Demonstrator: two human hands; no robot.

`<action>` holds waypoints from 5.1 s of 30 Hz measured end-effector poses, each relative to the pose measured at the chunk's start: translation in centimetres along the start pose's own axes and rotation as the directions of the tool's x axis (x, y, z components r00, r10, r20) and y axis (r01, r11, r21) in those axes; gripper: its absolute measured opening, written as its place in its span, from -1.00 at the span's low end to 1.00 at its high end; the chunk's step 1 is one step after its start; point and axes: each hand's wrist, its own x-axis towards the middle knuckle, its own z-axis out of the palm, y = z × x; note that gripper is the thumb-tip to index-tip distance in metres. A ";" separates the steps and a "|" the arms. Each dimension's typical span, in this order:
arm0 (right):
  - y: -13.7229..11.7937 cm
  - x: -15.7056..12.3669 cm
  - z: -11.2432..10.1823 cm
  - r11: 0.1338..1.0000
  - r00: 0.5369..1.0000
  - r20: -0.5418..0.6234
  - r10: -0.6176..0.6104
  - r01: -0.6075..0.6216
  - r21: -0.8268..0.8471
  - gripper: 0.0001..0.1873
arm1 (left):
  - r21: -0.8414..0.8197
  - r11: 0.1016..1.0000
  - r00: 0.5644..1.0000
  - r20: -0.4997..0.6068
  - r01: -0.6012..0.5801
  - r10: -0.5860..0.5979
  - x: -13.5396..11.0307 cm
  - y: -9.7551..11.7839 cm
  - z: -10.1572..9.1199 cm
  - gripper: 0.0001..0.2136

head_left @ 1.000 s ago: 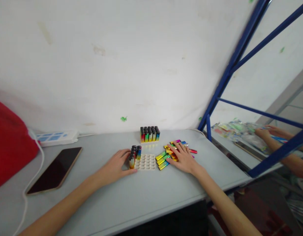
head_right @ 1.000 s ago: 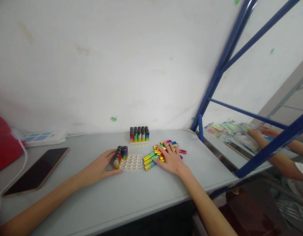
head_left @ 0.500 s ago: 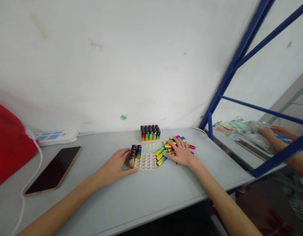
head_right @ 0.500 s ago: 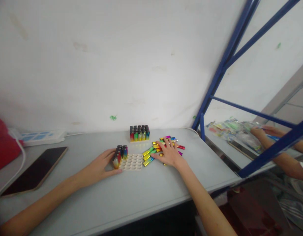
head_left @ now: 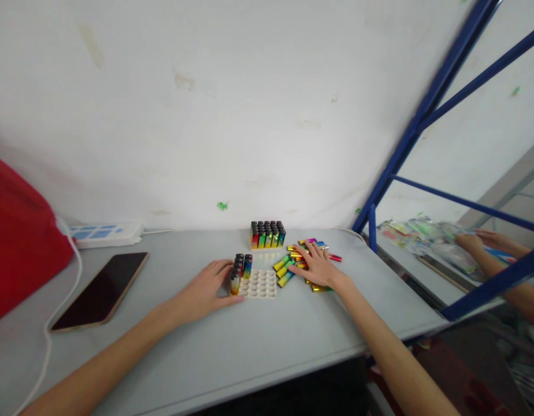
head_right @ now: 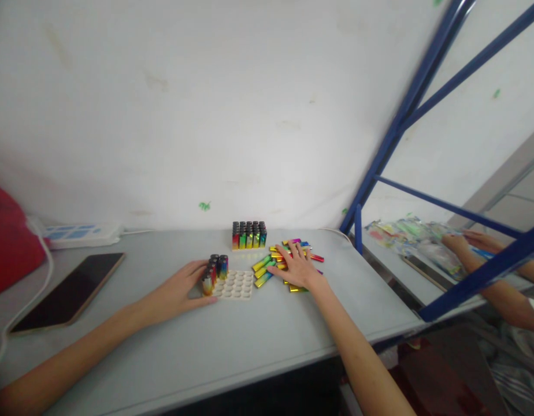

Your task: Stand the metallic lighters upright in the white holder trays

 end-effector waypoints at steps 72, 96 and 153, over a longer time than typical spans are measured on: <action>10.9 1.3 0.1 0.984 0.937 -0.320 0.142 -0.099 0.147 -0.62 | 0.051 0.997 0.999 0.013 -0.052 0.051 -0.1 -0.4 0.4 -0.31; -7.0 3.7 -2.3 -0.167 0.962 -0.266 0.054 0.271 0.948 -0.41 | 0.024 0.998 0.998 -0.016 -0.061 0.062 -0.5 0.1 -0.2 -0.36; -11.0 -0.1 0.6 0.619 0.875 -0.270 -0.401 0.476 0.624 -0.44 | 0.017 0.998 0.998 0.013 -0.068 0.068 -0.4 0.2 0.2 -0.33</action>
